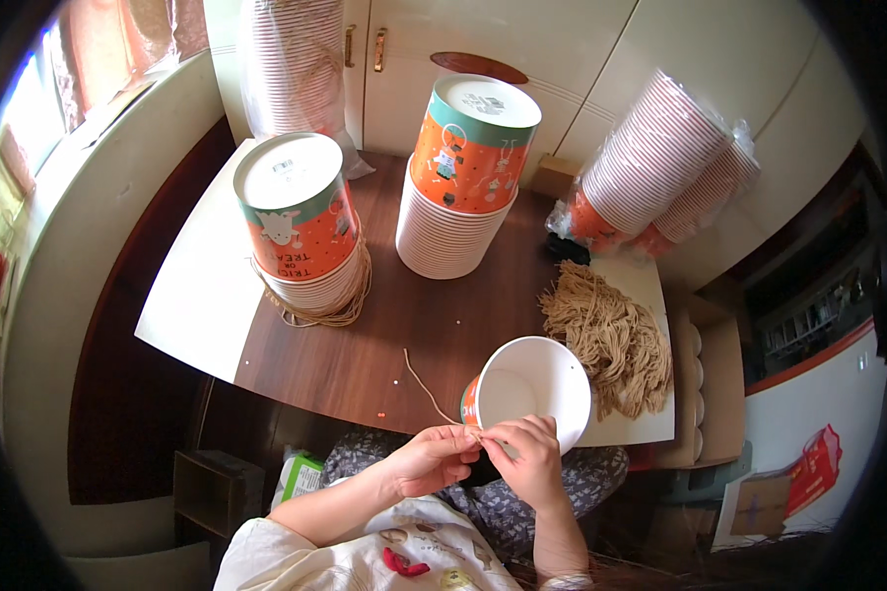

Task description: Attaching strings to paper cups for packaging or assembly.

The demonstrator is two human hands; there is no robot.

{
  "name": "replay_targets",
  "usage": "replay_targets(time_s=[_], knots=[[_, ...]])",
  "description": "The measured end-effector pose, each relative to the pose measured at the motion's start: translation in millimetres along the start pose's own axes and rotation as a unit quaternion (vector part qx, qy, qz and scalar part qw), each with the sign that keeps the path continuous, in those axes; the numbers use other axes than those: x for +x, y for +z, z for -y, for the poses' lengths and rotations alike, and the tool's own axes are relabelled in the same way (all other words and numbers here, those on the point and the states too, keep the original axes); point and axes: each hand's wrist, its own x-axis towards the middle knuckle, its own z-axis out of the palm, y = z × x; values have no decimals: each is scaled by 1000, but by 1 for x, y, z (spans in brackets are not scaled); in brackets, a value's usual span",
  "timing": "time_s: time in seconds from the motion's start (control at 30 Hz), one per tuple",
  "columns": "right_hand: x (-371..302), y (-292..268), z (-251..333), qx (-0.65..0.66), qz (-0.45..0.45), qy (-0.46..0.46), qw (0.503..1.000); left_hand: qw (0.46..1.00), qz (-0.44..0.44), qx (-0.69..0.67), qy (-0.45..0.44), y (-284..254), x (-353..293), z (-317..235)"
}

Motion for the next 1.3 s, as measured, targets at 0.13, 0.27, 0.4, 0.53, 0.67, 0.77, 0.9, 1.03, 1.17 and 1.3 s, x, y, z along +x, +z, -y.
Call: replay_targets(time_s=[0.13,0.27,0.4,0.53,0.67,0.77,0.9,1.03,1.17,1.3], knots=[[0,0,-3,-14,6,-33,999,1000,-29,9,-4,3,-1,-1],[0,-2,-3,-12,14,-42,999,1000,-20,1,-3,-1,0,0],[1,-3,-3,-16,23,-48,998,999,-41,4,-1,-1,0,1],[1,-3,-3,-22,25,-53,998,999,-43,14,5,2,-1,1],[2,-1,-7,23,16,-32,999,998,-54,32,4,7,-2,0],[0,-1,-11,74,23,18,997,997,-30,59,29,3,-2,3],[1,-4,-10,148,33,89,984,975,-51,191,106,9,-5,3],[-2,-3,-13,211,42,132,967,929,-46,293,220,7,2,11],[0,-4,-12,237,58,138,960,925,-45,298,230,6,3,9],[0,-4,-11,287,53,167,942,936,-19,257,238,6,6,9]])
